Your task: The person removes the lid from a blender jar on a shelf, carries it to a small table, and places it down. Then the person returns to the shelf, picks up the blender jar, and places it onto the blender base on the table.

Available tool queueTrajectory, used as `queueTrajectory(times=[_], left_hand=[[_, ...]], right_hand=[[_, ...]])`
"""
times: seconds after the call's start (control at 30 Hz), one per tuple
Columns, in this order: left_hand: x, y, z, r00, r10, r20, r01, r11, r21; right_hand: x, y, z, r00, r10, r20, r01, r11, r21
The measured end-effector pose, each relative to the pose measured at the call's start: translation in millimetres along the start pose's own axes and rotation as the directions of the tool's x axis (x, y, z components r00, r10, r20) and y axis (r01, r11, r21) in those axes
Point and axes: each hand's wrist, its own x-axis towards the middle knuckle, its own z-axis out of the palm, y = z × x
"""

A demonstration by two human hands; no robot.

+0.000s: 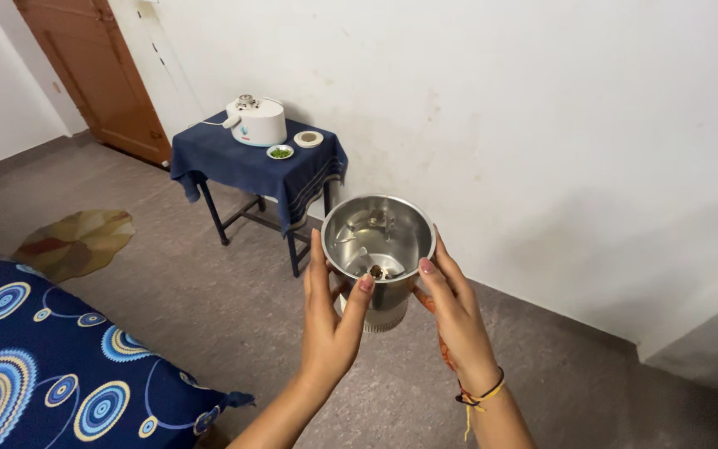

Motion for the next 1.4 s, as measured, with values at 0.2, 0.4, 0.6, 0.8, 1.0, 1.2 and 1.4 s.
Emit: queueTrajectory(times=[0.2, 0.4, 0.6, 0.8, 1.0, 1.2, 1.4], left_hand=[[15.4, -13.6, 23.3, 1.0, -0.005, -0.028, 0.005, 1.0, 0.012], [22.4, -27.7, 44.2, 0.999, -0.022, -0.04, 0.024, 0.999, 0.037], [35.2, -39.8, 55.7, 0.996, -0.062, -0.062, 0.065, 0.996, 0.055], [59.7, -63.8, 61.3, 0.996, -0.033, -0.077, 0.038, 0.997, 0.065], [99.0, -87.5, 67.1, 0.996, -0.038, -0.086, 0.042, 0.998, 0.042], [141.7, -104.2, 69.9, 0.996, -0.019, -0.085, 0.019, 1.0, -0.002], [176.1, -124.1, 60.5, 0.996, -0.06, -0.072, 0.063, 0.997, 0.043]], right_hand=[[24.6, 12.8, -20.1, 1.0, 0.014, 0.024, -0.015, 0.999, 0.043], [44.0, 29.3, -40.3, 0.999, 0.025, 0.042, -0.025, 1.0, 0.0], [64.4, 43.2, -49.0, 0.996, 0.053, 0.068, -0.057, 0.997, 0.049], [94.9, 62.6, -50.2, 0.996, 0.038, 0.085, -0.045, 0.996, 0.082], [138.2, 78.3, -49.6, 0.993, 0.048, 0.104, -0.062, 0.989, 0.136], [184.9, 91.4, -44.7, 0.996, 0.043, 0.082, -0.052, 0.992, 0.115], [223.7, 107.8, -32.3, 0.996, 0.034, 0.088, -0.039, 0.998, 0.057]])
